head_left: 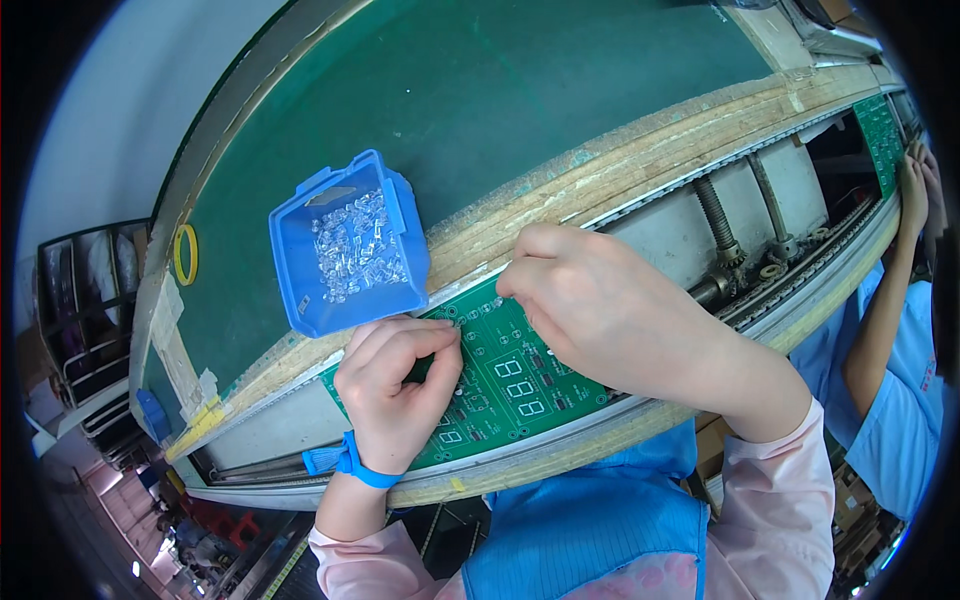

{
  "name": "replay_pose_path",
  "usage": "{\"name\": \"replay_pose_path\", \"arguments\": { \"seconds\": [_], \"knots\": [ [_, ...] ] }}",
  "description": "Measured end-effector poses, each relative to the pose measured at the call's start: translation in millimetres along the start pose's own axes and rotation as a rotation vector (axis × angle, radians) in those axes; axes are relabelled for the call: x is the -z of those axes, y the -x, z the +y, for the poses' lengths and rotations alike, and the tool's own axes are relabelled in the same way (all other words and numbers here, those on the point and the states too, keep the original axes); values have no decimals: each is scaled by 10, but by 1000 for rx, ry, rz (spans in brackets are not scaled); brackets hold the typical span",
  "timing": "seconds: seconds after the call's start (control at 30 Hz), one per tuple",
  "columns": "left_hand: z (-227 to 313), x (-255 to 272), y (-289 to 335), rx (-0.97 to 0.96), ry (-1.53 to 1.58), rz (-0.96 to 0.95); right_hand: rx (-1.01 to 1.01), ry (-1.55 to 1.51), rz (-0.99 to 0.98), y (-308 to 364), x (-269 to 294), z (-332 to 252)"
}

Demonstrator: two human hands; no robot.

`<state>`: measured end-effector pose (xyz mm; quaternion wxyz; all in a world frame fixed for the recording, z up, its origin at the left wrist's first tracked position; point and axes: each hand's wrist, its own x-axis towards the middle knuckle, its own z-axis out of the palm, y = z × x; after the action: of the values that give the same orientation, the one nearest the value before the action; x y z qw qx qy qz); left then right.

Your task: The person inserts small electronic components into a green circuit board by hand. They repeatedly pick up components from a blue container and place them into specific holes on the board, working along a production line.

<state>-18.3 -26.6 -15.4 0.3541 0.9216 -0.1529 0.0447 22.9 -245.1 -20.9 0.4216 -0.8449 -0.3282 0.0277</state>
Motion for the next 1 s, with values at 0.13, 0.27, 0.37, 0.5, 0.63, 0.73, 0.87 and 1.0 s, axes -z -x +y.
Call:
{"name": "replay_pose_path", "arguments": {
  "seconds": [0.13,0.27,0.37,0.5,0.63,0.73,0.87,1.0],
  "knots": [
    [7,10,-6,-18,-14,-6,-23,-21,4,4,-17,9],
    [23,2,-32,-42,-35,-11,-20,-8,-4,5,-19,13],
    [20,-4,-49,-83,-45,-2,-73,-17,-34,5,7,7],
    [83,-17,-42,-23,-82,24,-76,-16,-23,0,-16,7],
    [42,-33,-46,-92,-83,29,-84,-30,-13,1,0,6],
    [45,-8,-26,-88,-78,12,-92,-43,10,-13,3,26],
    [76,-14,-29,-55,-120,39,-104,-56,33,-41,12,39],
    [-9,-42,-8,-136,-169,-10,-131,-100,82,-65,34,11]
  ]
}}
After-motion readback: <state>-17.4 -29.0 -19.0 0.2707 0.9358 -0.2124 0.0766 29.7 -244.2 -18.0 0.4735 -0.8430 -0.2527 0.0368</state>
